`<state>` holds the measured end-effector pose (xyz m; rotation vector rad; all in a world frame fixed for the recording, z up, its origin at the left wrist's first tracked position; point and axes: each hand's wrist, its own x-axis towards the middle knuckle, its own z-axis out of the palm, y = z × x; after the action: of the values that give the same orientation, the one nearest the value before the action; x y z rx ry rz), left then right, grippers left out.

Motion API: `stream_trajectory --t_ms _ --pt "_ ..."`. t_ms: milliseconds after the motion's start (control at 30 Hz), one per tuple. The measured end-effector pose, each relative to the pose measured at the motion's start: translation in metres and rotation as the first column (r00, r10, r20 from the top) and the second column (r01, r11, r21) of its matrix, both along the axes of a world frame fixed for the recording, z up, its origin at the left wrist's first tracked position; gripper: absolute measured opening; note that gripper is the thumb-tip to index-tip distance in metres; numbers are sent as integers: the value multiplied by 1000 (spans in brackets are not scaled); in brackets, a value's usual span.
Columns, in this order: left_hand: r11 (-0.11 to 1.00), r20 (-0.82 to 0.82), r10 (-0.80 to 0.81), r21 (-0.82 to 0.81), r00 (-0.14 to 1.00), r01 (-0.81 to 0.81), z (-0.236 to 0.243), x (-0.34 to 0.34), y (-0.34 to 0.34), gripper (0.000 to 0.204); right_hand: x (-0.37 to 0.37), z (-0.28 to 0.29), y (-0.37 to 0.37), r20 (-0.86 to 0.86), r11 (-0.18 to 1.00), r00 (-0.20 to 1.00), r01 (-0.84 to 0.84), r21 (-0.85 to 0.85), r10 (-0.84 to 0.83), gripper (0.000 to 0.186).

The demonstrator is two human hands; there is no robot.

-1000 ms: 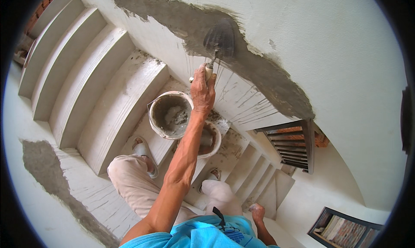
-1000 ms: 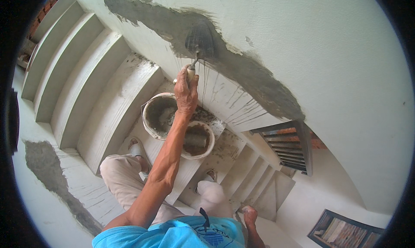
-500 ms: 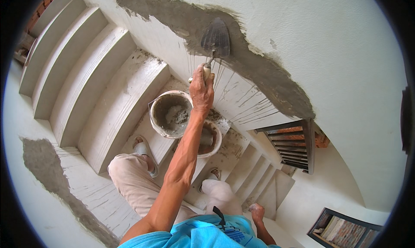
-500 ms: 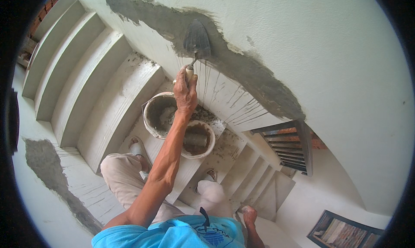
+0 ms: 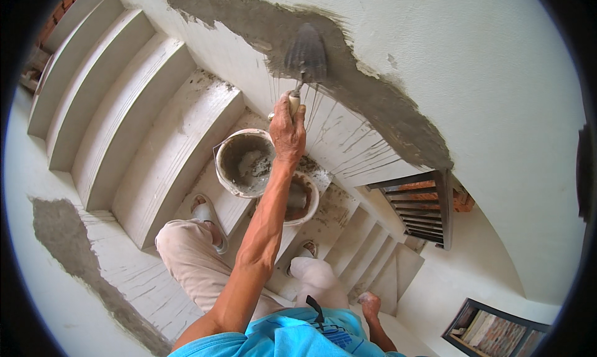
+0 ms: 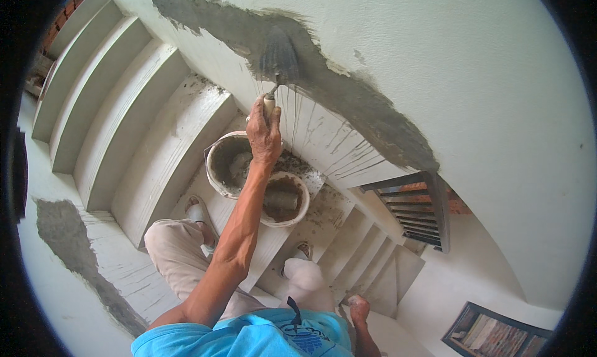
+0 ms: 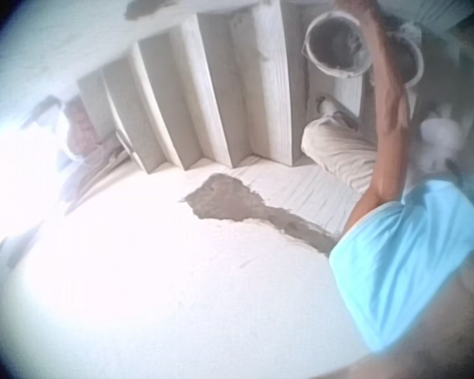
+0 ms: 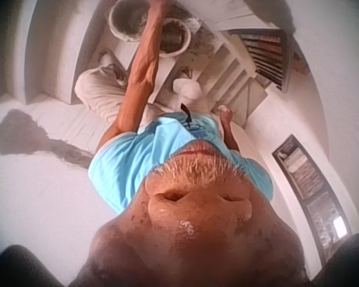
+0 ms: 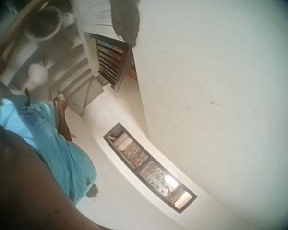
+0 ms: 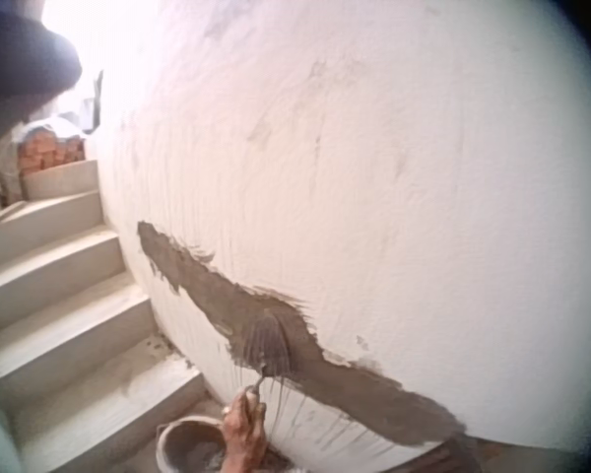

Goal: The person applies cement to a wall using a trowel and smooths it with a brush. They repeatedly scoop cement from a bucket and spread it across the wall surface.

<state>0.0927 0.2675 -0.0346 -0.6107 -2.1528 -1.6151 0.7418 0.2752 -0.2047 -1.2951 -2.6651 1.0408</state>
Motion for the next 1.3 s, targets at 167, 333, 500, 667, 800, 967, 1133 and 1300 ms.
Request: stream_trajectory --t_ms 167,333,500,667,800,967,1133,1300 --pt "997 11 81 13 997 -81 -14 1 -12 42 -4 5 -2 12 1000 1000 -3 26 2 15" --pt "995 39 -46 93 998 42 3 8 -2 43 2 -3 -7 -24 1000 1000 4 9 -4 17" --pt "991 13 -93 99 996 91 5 10 12 43 0 1 -3 32 999 999 -19 -36 20 16" --pt "990 83 -137 50 987 133 -12 15 7 43 8 0 -5 98 999 994 -37 -24 39 16" --pt "995 45 -100 -9 994 100 -28 19 -13 44 6 -2 -8 123 998 991 -52 -25 55 15" --pt "992 51 -111 62 993 107 -3 13 -8 43 8 -10 -5 -7 999 999 -40 35 40 29" --pt "983 0 -155 98 988 154 -6 6 7 42 1 -3 -5 -10 998 999 -40 51 41 34" --pt "984 -25 -176 -43 984 175 -43 30 -16 42 7 -3 -9 84 1000 996 15 -23 -13 22"
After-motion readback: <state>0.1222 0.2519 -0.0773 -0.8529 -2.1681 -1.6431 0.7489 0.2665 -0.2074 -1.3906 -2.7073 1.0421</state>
